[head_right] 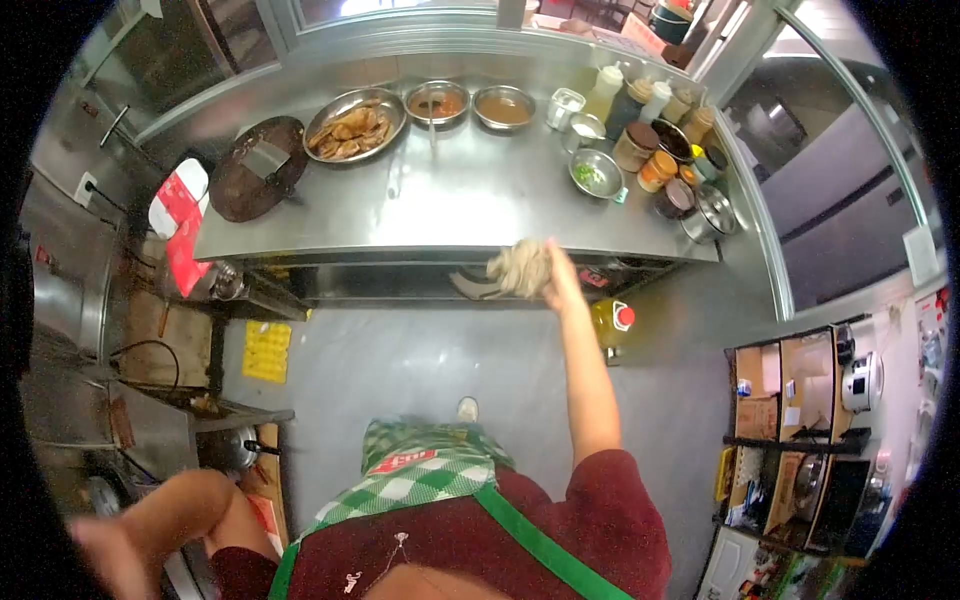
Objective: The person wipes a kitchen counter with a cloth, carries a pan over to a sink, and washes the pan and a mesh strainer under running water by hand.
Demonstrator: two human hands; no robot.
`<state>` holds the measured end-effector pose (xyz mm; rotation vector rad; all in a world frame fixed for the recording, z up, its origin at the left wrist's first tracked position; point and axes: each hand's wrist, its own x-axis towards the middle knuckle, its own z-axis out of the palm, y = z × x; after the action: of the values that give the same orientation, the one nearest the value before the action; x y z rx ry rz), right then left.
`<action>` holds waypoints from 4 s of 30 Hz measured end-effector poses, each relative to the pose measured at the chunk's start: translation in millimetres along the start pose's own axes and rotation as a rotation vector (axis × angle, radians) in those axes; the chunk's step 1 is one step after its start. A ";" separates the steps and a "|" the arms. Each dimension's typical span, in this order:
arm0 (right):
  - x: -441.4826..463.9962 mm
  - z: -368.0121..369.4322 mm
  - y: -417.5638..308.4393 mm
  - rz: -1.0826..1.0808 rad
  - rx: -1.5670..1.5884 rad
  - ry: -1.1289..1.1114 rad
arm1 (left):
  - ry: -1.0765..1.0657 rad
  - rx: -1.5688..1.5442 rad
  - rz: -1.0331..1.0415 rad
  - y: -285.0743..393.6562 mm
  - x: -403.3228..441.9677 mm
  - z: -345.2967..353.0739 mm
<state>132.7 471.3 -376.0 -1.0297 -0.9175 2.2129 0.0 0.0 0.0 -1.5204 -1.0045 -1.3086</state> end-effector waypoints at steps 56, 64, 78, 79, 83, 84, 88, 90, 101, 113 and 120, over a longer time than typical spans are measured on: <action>97.1 -12.5 28.0 -0.983 -1.580 0.473 | -1.137 -0.278 -2.417 -194.7 -581.4 31.7; 73.1 -95.1 -21.9 -0.659 -1.612 0.550 | -2.237 -0.484 -0.749 -122.7 -635.7 29.4; 127.3 -238.4 -132.8 -0.542 -1.538 0.779 | -1.735 -0.839 -0.665 -136.8 -663.4 206.4; 131.5 -244.1 -141.9 -0.511 -1.555 0.783 | -1.943 -0.674 -0.835 -135.7 -628.0 251.9; 143.9 -249.5 -151.6 -0.564 -1.476 0.816 | -1.579 -0.582 -1.122 -108.6 -392.8 487.6; 142.2 -248.7 -147.7 -0.598 -1.480 0.810 | -1.503 -0.619 -1.070 -102.6 -368.2 537.0; 110.5 -237.3 -123.6 -0.713 -1.529 0.746 | -1.298 -0.579 -0.601 -68.9 -348.4 688.4; 90.4 -228.5 -120.5 -0.732 -1.449 0.701 | -1.275 -0.355 -0.475 -48.5 -368.3 735.7; 38.2 -247.4 -102.8 -0.501 -0.585 0.556 | -1.188 -0.140 -0.579 -20.3 -383.8 764.0; 119.4 -255.9 -162.5 -0.764 -1.426 0.156 | -0.285 -0.087 -1.839 -89.0 -406.1 679.9; 149.3 -229.0 -148.5 -0.887 -1.575 0.334 | -0.870 -0.113 -1.553 -245.4 -393.5 707.2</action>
<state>257.1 749.2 -439.8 -1.0781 -2.3562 0.2955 -74.9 733.4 -414.3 -1.2637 -3.0785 -1.5744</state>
